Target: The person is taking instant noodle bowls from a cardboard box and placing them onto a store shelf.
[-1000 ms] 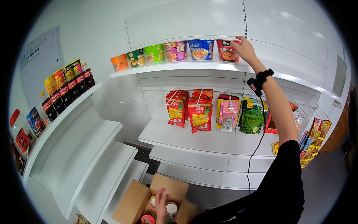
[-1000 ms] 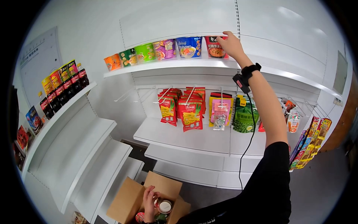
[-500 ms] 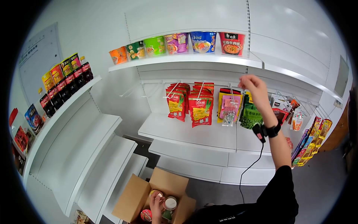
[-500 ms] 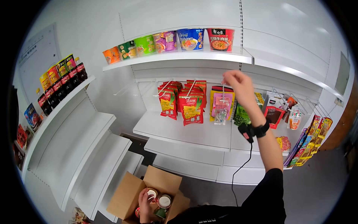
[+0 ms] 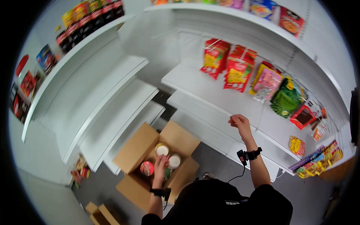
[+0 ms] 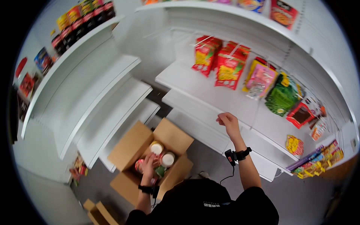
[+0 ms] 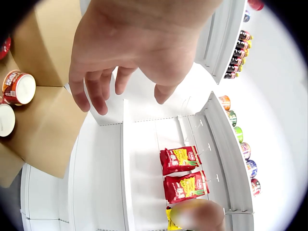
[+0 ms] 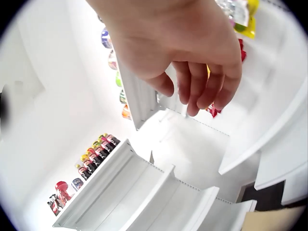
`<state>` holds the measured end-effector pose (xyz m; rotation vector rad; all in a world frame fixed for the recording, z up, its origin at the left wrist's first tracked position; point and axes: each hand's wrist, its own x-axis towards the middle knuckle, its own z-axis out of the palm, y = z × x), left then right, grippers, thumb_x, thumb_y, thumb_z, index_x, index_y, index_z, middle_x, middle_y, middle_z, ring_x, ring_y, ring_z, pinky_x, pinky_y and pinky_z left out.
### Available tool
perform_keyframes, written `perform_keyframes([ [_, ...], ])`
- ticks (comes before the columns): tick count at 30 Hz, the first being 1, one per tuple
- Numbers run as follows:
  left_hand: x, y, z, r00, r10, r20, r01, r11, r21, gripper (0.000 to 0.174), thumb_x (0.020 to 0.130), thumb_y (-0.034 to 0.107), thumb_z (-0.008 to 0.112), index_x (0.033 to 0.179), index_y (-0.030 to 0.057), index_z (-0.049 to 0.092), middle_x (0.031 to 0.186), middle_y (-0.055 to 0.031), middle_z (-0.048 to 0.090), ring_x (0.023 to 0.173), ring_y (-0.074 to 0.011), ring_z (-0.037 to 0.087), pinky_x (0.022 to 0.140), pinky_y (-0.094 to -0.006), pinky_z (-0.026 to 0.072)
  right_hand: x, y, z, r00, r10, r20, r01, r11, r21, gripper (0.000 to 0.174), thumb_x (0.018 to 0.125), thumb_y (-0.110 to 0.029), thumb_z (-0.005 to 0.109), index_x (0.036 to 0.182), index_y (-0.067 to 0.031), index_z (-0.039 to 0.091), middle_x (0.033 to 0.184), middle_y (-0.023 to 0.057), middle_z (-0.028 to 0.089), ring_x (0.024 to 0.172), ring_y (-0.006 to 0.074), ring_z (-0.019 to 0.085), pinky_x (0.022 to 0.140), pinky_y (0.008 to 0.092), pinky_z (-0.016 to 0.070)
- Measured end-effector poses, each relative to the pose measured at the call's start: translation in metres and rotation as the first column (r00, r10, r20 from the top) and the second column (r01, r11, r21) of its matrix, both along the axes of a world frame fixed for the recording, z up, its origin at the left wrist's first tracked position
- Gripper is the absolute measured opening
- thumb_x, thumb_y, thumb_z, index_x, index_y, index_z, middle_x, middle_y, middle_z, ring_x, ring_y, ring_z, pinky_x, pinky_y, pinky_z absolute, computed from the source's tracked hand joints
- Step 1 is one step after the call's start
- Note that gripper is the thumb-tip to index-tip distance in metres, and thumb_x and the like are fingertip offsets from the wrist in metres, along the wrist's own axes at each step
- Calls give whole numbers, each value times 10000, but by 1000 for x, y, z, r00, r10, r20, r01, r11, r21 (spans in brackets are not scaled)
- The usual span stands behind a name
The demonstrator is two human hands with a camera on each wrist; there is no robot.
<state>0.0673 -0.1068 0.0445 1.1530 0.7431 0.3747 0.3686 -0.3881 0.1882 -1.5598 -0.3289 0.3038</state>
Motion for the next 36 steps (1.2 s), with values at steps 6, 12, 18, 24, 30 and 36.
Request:
perform_keyframes([
  [6, -38, 2, -36, 997, 54, -57, -54, 999, -5, 418, 918, 343, 570, 1223, 63, 511, 1089, -39, 586, 915, -167, 600, 756, -303, 485, -34, 23, -81, 933, 100, -347, -136, 987, -81, 266, 869, -278, 597, 956, -29, 624, 840, 64, 651, 739, 130, 595, 703, 275, 509],
  [12, -77, -1, -62, 971, 167, -170, -192, 971, -145, 369, 895, 327, 594, 1153, 66, 550, 963, -24, 591, 842, -127, 563, 692, -268, 456, -57, 21, -141, 769, 148, -622, -234, 970, -59, 261, 870, -279, 594, 980, -44, 622, 862, 68, 651, 777, 143, 609, 700, 286, 512],
  [18, -100, -5, -79, 932, 177, -316, -245, 951, -189, 390, 872, 401, 593, 1124, 108, 541, 967, -15, 576, 867, -150, 571, 739, -314, 468, -65, 14, -213, 489, 181, -853, -141, 982, 127, 216, 895, -271, 566, 941, -68, 624, 884, 87, 661, 799, 200, 614, 754, 379, 509],
  [24, -117, 5, -124, 899, 152, -410, -281, 920, -275, 546, 833, 506, 607, 1201, 114, 510, 1088, -18, 571, 962, -187, 570, 839, -377, 463, -72, -11, -285, 264, 132, -955, 116, 979, 168, 181, 872, -218, 573, 872, -44, 623, 896, 110, 660, 831, 262, 613, 775, 406, 509],
  [30, -119, 12, -151, 892, 154, -425, -299, 906, -299, 561, 828, 498, 610, 1216, 107, 503, 1111, -50, 567, 935, -205, 571, 815, -387, 461, -91, -15, -301, 196, 56, -979, 199, 975, 96, 180, 859, -219, 588, 847, -43, 618, 865, 116, 651, 807, 275, 602, 751, 403, 507],
  [36, -106, 30, -178, 868, 82, -489, -247, 927, -283, 476, 840, 427, 592, 1155, 72, 550, 1075, -66, 587, 808, -185, 596, 644, -327, 487, -106, -1, -289, 201, 32, -979, 110, 992, 55, 198, 858, -232, 595, 925, -46, 591, 930, 117, 629, 834, 271, 585, 786, 410, 497],
])
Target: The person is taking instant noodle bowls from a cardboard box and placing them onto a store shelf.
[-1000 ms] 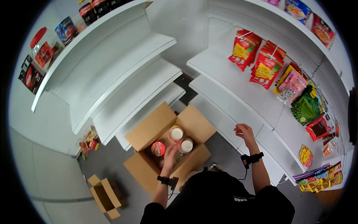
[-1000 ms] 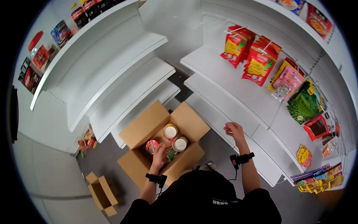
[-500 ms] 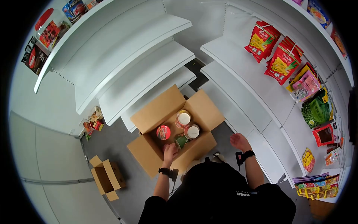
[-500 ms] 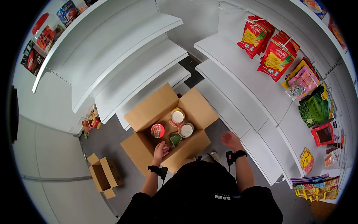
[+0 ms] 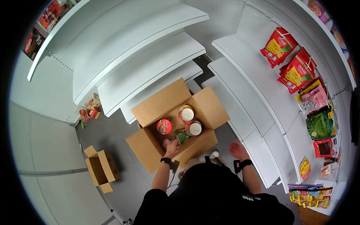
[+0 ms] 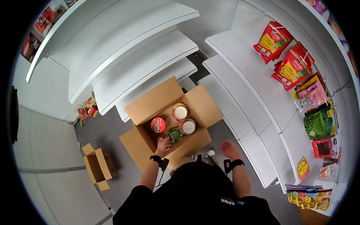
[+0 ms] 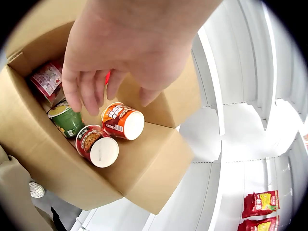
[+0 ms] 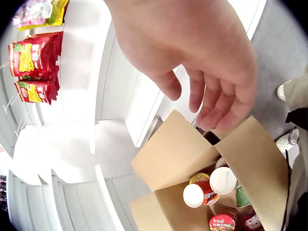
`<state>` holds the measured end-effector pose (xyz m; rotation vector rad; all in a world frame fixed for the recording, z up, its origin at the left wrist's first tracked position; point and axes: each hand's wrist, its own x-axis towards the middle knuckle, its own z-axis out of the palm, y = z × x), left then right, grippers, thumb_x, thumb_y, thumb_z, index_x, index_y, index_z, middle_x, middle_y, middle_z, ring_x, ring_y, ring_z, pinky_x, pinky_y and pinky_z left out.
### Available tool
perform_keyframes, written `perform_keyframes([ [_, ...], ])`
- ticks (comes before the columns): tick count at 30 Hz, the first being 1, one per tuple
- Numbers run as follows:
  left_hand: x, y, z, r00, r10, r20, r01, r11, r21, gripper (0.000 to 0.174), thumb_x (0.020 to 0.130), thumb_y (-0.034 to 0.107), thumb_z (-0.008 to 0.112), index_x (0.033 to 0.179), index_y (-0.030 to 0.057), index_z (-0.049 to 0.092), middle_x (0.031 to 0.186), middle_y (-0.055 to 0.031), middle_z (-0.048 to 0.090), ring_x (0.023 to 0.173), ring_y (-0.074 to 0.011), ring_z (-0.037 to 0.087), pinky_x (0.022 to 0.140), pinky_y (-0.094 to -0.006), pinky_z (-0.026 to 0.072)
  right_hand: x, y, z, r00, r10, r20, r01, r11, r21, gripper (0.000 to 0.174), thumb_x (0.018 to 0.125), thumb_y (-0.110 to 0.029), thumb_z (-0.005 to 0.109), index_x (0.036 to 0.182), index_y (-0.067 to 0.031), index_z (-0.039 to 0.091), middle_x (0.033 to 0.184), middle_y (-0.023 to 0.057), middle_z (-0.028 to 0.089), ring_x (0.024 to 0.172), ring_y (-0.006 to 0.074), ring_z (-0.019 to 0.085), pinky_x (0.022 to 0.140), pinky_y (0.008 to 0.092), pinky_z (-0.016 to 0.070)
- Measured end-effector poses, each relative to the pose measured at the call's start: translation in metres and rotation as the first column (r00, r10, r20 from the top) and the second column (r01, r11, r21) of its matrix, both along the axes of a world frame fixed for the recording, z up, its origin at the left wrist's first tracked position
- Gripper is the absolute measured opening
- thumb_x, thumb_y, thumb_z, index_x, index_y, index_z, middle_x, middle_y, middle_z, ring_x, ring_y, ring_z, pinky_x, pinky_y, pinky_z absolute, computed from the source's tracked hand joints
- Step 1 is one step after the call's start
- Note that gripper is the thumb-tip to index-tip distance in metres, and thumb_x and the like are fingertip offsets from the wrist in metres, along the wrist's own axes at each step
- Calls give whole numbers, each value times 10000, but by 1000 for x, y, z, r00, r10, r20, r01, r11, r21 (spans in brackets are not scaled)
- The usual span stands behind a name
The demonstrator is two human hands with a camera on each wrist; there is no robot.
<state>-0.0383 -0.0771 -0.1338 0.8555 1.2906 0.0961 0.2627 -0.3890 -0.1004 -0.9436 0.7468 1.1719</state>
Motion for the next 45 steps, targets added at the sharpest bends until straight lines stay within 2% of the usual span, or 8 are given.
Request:
perform_keyframes([
  [14, 83, 89, -156, 904, -414, -108, 419, 804, 422, 258, 862, 291, 565, 730, 69, 577, 584, -15, 504, 437, -128, 447, 369, -289, 347, -56, 11, 30, 999, -2, -36, -1, 998, -63, 285, 876, -258, 582, 1048, -31, 569, 1049, 139, 607, 903, 276, 581, 855, 450, 491],
  [18, 100, 105, -140, 671, -578, -465, 697, 278, 661, 268, 898, 268, 481, 839, 53, 630, 627, -106, 589, 480, -160, 546, 389, -317, 388, -77, 19, 31, 996, 39, -84, -42, 998, -36, 294, 875, -257, 595, 1059, -29, 580, 1047, 148, 618, 912, 276, 590, 861, 445, 490],
  [19, 106, 107, -140, 759, -553, -344, 636, 517, 573, 259, 895, 251, 471, 875, 54, 638, 704, -172, 632, 553, -219, 621, 452, -373, 454, -81, 23, 30, 993, 44, -107, -47, 999, -23, 298, 882, -268, 589, 1065, -33, 576, 1053, 144, 616, 918, 274, 590, 860, 450, 493],
  [22, 117, 115, -135, 583, -535, -611, 779, 154, 608, 249, 891, 244, 461, 903, 55, 623, 744, -209, 641, 656, -310, 654, 541, -442, 494, -87, 32, 30, 991, 62, -117, -65, 998, -22, 304, 899, -281, 571, 1080, -37, 569, 1064, 142, 612, 926, 271, 590, 866, 449, 497],
  [26, 129, 122, -166, 642, -522, -562, 759, 327, 563, 243, 900, 248, 440, 979, 93, 609, 798, -221, 637, 743, -399, 635, 615, -495, 501, -91, 24, 37, 998, 33, -48, -37, 995, -88, 313, 909, -282, 558, 1102, -36, 556, 1080, 142, 604, 926, 269, 589, 857, 440, 500],
  [31, 140, 123, -190, 501, -545, -672, 830, 83, 552, 168, 824, 179, 525, 936, 108, 628, 802, -195, 645, 777, -370, 647, 637, -459, 524, -95, -10, 52, 996, -68, -51, 55, 976, -209, 333, 914, -271, 550, 1133, -22, 527, 1079, 146, 592, 910, 272, 583, 840, 435, 501],
  [39, 160, 124, -192, 749, -375, -546, 593, 747, 300, 449, 855, 390, 454, 853, -12, 654, 936, -237, 661, 875, -354, 653, 762, -441, 522, -88, 5, 71, 999, -35, -2, 34, 983, -178, 326, 921, -268, 540, 1129, -18, 544, 1065, 145, 604, 905, 270, 595, 843, 427, 498],
  [45, 163, 123, -169, 695, -372, -615, 671, 642, 371, 425, 856, 360, 479, 929, -24, 644, 923, -260, 654, 884, -403, 644, 783, -495, 513, -79, -3, 81, 999, -31, 37, 39, 974, -224, 328, 932, -267, 524, 1147, -20, 531, 1057, 139, 605, 894, 255, 599, 832, 411, 505],
])
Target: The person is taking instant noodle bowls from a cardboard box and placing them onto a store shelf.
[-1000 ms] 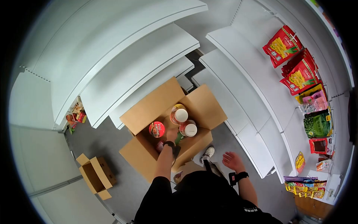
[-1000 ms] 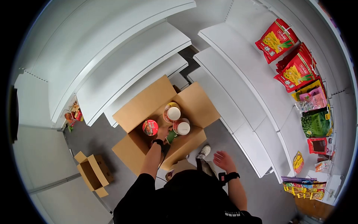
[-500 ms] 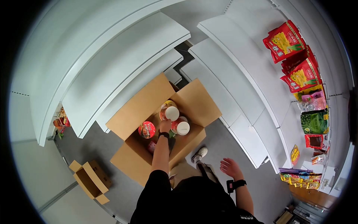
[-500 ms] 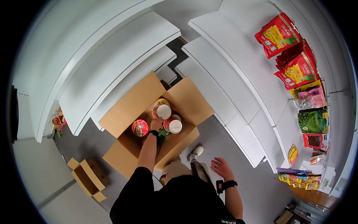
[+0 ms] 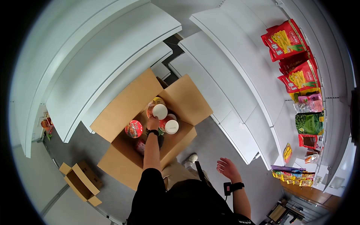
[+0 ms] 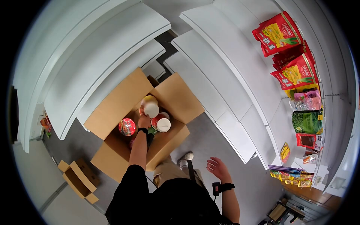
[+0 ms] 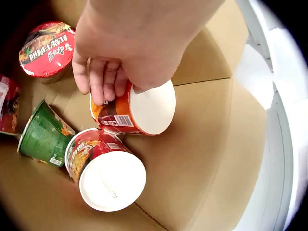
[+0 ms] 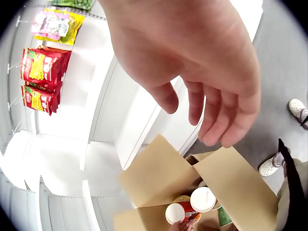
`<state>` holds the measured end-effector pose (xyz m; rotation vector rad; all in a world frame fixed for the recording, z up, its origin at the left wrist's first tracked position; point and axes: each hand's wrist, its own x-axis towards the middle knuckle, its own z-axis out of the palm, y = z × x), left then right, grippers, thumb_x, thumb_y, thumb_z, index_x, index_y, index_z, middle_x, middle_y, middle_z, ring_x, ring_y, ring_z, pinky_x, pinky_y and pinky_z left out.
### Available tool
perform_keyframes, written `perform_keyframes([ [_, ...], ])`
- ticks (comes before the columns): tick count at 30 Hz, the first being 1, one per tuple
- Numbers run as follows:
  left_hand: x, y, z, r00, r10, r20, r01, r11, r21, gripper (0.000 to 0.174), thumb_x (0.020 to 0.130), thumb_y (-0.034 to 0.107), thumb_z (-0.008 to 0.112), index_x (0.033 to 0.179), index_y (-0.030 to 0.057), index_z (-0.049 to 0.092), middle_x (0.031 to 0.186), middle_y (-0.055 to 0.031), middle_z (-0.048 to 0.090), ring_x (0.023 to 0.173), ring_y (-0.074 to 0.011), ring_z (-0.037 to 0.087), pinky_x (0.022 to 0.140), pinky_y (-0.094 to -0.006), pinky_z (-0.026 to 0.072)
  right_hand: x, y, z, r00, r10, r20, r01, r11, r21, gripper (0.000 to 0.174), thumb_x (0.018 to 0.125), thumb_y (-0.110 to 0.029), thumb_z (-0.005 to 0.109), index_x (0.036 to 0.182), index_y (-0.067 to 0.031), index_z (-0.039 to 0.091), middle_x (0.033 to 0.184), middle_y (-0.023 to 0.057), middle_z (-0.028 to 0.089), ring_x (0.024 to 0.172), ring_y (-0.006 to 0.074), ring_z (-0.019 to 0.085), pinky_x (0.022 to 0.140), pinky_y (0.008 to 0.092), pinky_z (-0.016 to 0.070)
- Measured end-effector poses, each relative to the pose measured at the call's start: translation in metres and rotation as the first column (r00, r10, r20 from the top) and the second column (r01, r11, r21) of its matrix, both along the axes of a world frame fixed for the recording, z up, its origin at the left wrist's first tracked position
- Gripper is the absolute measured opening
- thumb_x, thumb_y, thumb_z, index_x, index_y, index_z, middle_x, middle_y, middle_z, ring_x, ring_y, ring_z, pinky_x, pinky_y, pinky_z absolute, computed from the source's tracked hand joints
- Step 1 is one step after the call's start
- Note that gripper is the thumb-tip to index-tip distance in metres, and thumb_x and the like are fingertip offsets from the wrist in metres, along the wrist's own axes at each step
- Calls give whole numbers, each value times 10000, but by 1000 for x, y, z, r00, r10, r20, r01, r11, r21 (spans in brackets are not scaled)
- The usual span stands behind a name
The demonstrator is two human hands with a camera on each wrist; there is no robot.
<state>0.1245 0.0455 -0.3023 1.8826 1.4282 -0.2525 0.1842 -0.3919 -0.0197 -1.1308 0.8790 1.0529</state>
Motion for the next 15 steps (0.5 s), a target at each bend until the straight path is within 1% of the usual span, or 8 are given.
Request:
perform_keyframes([
  [1, -3, 2, -7, 998, -55, -7, 55, 998, 29, 416, 859, 352, 472, 920, -21, 647, 917, -259, 655, 883, -399, 646, 782, -493, 514, -1, -6, 1, 1000, -11, 1, 11, 1000, -6, 328, 933, -266, 523, 1148, -19, 529, 1057, 139, 605, 893, 256, 599, 831, 412, 505],
  [3, -7, 4, -18, 980, -185, -79, 186, 983, 4, 349, 873, 307, 459, 977, 15, 620, 999, -241, 647, 977, -412, 607, 853, -464, 492, -3, -14, 2, 1000, -30, -3, 30, 999, -22, 329, 933, -264, 521, 1147, -15, 527, 1055, 141, 605, 889, 256, 599, 828, 412, 505],
  [5, -4, 5, 17, 996, -60, -70, 57, 998, -36, 345, 867, 299, 467, 968, 9, 625, 999, -248, 644, 972, -415, 609, 849, -461, 494, -9, -21, 2, 999, -48, -13, 48, 998, -42, 330, 933, -262, 519, 1145, -10, 526, 1055, 141, 605, 884, 256, 600, 824, 412, 506],
  [6, -6, 8, 21, 973, -213, -90, 215, 976, 23, 365, 858, 310, 473, 959, -4, 629, 997, -257, 643, 973, -409, 611, 852, -468, 490, -11, -24, 1, 999, -53, -12, 52, 997, -48, 332, 933, -263, 519, 1146, -8, 526, 1055, 142, 605, 882, 256, 600, 822, 412, 507],
  [9, -8, 7, 32, 994, -62, -93, 57, 997, -51, 375, 852, 317, 480, 951, -9, 638, 995, -264, 641, 972, -402, 615, 849, -470, 489, -14, -28, -5, 998, -59, 1, 59, 997, -46, 335, 932, -263, 519, 1146, -6, 525, 1056, 144, 605, 880, 256, 601, 815, 413, 510],
  [10, -9, 9, 34, 997, -43, -68, 40, 998, -39, 376, 851, 312, 483, 937, -18, 642, 986, -264, 643, 946, -398, 625, 822, -471, 500, -13, -29, -6, 999, -52, 11, 52, 998, -39, 334, 932, -263, 518, 1145, -7, 526, 1057, 144, 605, 880, 255, 601, 814, 413, 512],
  [13, -13, 13, 41, 995, -73, -67, 77, 995, 60, 369, 837, 301, 498, 941, -25, 637, 965, -276, 640, 903, -401, 634, 787, -481, 509, -6, -25, -9, 999, -35, 33, 35, 999, -18, 331, 930, -262, 519, 1144, -9, 528, 1058, 143, 606, 880, 255, 600, 810, 413, 515],
  [15, -18, 12, 49, 987, -157, -41, 161, 981, 107, 357, 826, 283, 507, 939, -32, 631, 928, -277, 640, 863, -409, 634, 764, -492, 508, 0, -20, -11, 999, -14, 46, 13, 1000, 3, 332, 930, -266, 518, 1144, -13, 530, 1060, 142, 606, 884, 254, 600, 812, 414, 515],
])
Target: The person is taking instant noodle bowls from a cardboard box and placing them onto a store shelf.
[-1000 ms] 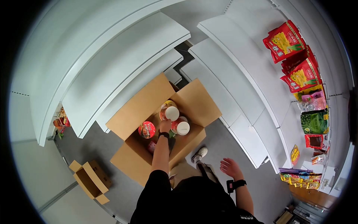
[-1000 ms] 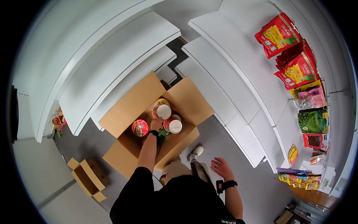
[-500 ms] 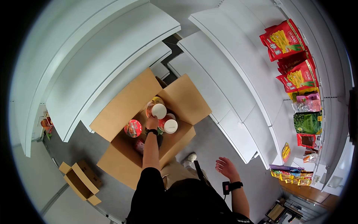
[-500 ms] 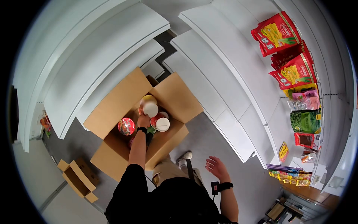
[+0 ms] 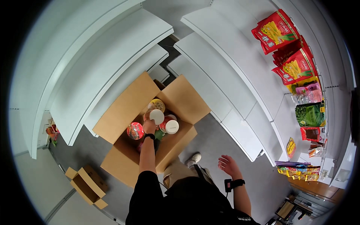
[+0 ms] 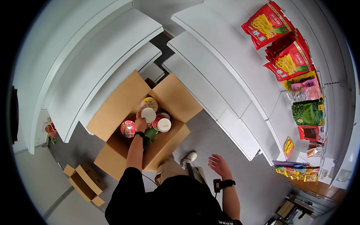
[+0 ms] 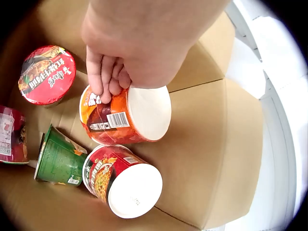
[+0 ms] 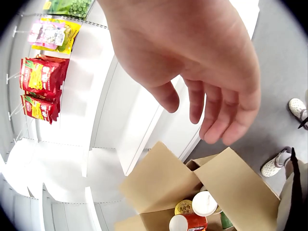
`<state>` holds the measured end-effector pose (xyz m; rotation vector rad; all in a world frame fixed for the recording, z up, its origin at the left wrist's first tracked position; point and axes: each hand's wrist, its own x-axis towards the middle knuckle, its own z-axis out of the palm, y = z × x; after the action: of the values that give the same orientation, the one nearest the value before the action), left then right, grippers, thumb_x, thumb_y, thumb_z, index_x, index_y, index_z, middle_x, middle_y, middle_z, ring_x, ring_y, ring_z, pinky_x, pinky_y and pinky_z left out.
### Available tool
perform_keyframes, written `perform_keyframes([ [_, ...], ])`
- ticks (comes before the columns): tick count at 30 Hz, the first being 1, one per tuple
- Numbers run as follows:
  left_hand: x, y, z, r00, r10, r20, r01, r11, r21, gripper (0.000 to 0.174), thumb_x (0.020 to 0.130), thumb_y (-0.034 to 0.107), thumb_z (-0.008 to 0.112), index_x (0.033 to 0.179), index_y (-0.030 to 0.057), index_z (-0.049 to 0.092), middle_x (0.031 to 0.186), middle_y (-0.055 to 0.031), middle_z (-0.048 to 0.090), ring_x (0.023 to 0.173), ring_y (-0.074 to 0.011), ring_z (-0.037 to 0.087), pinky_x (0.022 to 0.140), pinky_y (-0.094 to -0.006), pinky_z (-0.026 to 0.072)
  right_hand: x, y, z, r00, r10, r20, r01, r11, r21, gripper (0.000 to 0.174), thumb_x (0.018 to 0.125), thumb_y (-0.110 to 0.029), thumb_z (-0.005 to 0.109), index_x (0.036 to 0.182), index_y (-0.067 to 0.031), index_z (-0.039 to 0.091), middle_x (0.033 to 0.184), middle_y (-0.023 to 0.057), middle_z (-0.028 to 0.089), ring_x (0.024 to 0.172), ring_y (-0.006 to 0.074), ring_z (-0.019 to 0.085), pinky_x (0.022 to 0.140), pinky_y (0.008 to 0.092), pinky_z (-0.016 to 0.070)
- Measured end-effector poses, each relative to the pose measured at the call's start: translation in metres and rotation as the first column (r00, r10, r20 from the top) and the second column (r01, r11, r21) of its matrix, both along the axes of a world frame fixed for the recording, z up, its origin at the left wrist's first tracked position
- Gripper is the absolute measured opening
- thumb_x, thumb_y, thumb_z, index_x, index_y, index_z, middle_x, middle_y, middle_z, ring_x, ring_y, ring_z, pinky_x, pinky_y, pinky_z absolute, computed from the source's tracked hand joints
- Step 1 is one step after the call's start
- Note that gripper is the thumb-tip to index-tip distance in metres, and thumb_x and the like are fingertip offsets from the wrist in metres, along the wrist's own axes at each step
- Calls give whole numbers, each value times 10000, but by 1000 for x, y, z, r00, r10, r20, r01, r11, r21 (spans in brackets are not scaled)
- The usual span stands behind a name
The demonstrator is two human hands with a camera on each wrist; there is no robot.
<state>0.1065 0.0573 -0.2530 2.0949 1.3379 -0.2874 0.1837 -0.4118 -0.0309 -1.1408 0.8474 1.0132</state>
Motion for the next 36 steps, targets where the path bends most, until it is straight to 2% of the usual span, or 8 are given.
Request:
perform_keyframes([
  [5, -23, -14, 33, 966, -154, 207, 101, 964, 248, 263, 820, 237, 521, 824, -17, 591, 810, -227, 634, 718, -403, 625, 663, -493, 513, 20, 14, -7, 986, 169, 4, -169, 983, 79, 345, 933, -300, 511, 1160, -40, 528, 1079, 137, 600, 919, 254, 597, 836, 416, 511],
  [14, -38, -60, 163, 785, -451, 424, 257, 861, 439, 190, 833, 197, 537, 851, 9, 558, 794, -196, 603, 648, -376, 610, 569, -469, 507, 62, 67, 7, 918, 389, 74, -394, 884, 252, 416, 918, -349, 548, 1206, -54, 497, 1173, 169, 568, 1034, 300, 567, 889, 451, 484],
  [21, -39, -122, 267, 611, -586, 532, 310, 796, 520, 125, 810, 129, 610, 802, 41, 522, 746, -171, 554, 633, -390, 570, 534, -480, 472, 69, 115, 75, 836, 516, 186, -549, 783, 295, 727, 862, -551, 566, 1364, -86, 319, 1341, 218, 410, 1092, 348, 537, 882, 506, 473],
  [23, -36, -142, 287, 550, -650, 525, 355, 751, 557, 128, 805, 133, 614, 808, 43, 523, 773, -158, 552, 639, -387, 568, 529, -468, 475, 75, 116, 95, 830, 511, 223, -557, 779, 289, 824, 847, -589, 562, 1430, -121, 218, 1382, 228, 347, 1088, 373, 539, 863, 522, 480],
  [26, -30, -170, 302, 471, -755, 457, 446, 650, 615, 151, 773, 142, 630, 809, 45, 520, 824, -115, 542, 703, -346, 576, 578, -422, 498, 89, 103, 102, 768, 563, 306, -640, 657, 398, 901, 840, -569, 590, 1472, -173, 85, 1369, 225, 339, 1075, 392, 545, 817, 526, 506],
  [29, -23, -197, 320, 409, -847, 339, 536, 524, 662, 172, 755, 170, 632, 805, 48, 521, 834, -96, 541, 796, -291, 584, 658, -377, 508, 75, 85, 134, 735, 501, 457, -622, 766, 161, 925, 836, -533, 622, 1460, -149, 57, 1339, 216, 352, 1069, 385, 551, 774, 518, 530],
  [32, -17, -219, 344, 333, -895, 295, 577, 441, 688, 171, 757, 179, 629, 816, 47, 536, 845, -102, 548, 806, -275, 586, 663, -361, 508, 71, 64, 139, 668, 508, 544, -657, 745, 111, 915, 827, -512, 647, 1438, -123, 89, 1297, 213, 375, 1062, 374, 556, 756, 517, 537],
  [36, -6, -235, 369, 257, -938, 232, 575, 341, 744, 165, 755, 168, 638, 816, 46, 547, 876, -96, 560, 785, -258, 591, 644, -349, 508, 73, 44, 143, 695, 479, 536, -642, 749, 164, 910, 815, -523, 656, 1393, -74, 115, 1295, 216, 378, 1063, 371, 559, 756, 515, 537],
])
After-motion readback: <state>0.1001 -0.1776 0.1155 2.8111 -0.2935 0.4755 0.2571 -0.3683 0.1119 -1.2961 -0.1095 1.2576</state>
